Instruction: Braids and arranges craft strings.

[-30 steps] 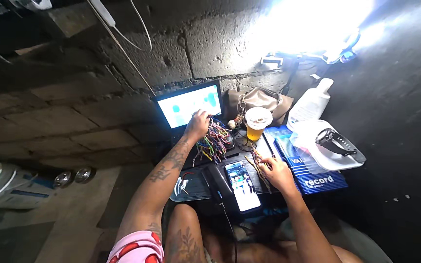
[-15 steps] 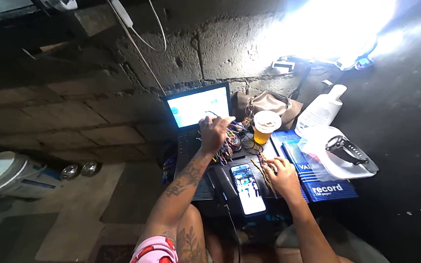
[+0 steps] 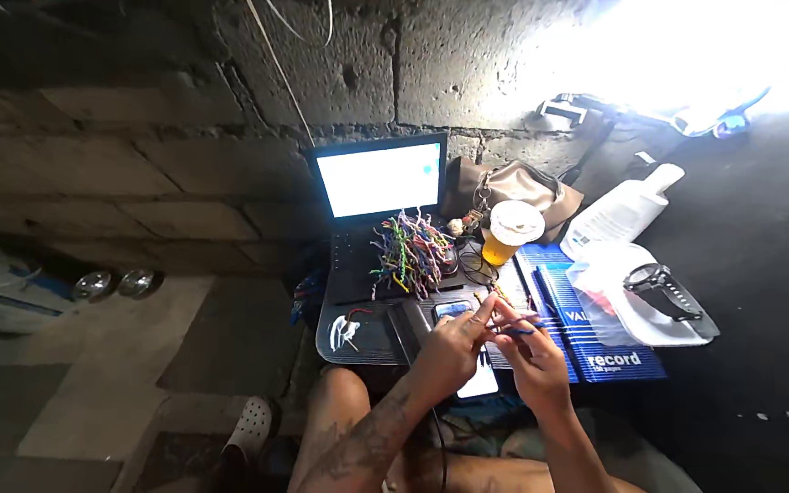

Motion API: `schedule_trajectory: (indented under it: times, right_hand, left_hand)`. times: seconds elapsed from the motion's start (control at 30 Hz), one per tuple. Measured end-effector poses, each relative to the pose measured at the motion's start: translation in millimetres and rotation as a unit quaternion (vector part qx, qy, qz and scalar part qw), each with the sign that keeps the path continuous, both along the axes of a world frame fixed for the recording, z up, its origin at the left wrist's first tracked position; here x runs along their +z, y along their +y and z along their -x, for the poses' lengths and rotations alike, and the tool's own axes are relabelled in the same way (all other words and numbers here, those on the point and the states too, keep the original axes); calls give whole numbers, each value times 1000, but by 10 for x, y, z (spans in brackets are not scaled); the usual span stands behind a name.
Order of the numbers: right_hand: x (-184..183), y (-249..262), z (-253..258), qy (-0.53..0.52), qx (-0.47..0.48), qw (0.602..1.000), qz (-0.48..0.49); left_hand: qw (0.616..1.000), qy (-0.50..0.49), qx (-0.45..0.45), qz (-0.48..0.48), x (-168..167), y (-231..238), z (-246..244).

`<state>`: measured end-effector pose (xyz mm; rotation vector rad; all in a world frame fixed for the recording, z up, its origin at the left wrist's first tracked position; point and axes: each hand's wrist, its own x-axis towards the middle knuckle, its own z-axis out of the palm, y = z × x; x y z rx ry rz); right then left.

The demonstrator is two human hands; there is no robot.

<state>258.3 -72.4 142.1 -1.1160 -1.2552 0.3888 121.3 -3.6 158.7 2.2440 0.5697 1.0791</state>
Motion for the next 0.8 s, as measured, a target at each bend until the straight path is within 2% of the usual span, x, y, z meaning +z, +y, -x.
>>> schedule_trajectory:
  times: [0.17,0.3,0.6,0.73,0.8]
  right_hand:
    - [13,0,27,29,36,999,9]
    - [19,-10,12,49,18,999,11]
    - [160,-57,-234,174,-33,984,-13]
    - [202,-79,-226,213,-13,977,-21]
    - [191,-86,-239,207,34,978,-22]
  left_hand:
    - [998,38,-41,25,4,61,104]
    - [998,35,-58,-8,-56,120,123]
    - [997,-39,-60,11,-48,202,155]
    - [997,-47,-60,29,-45,167,145]
    - [995,-53,-72,52,-41,140,138]
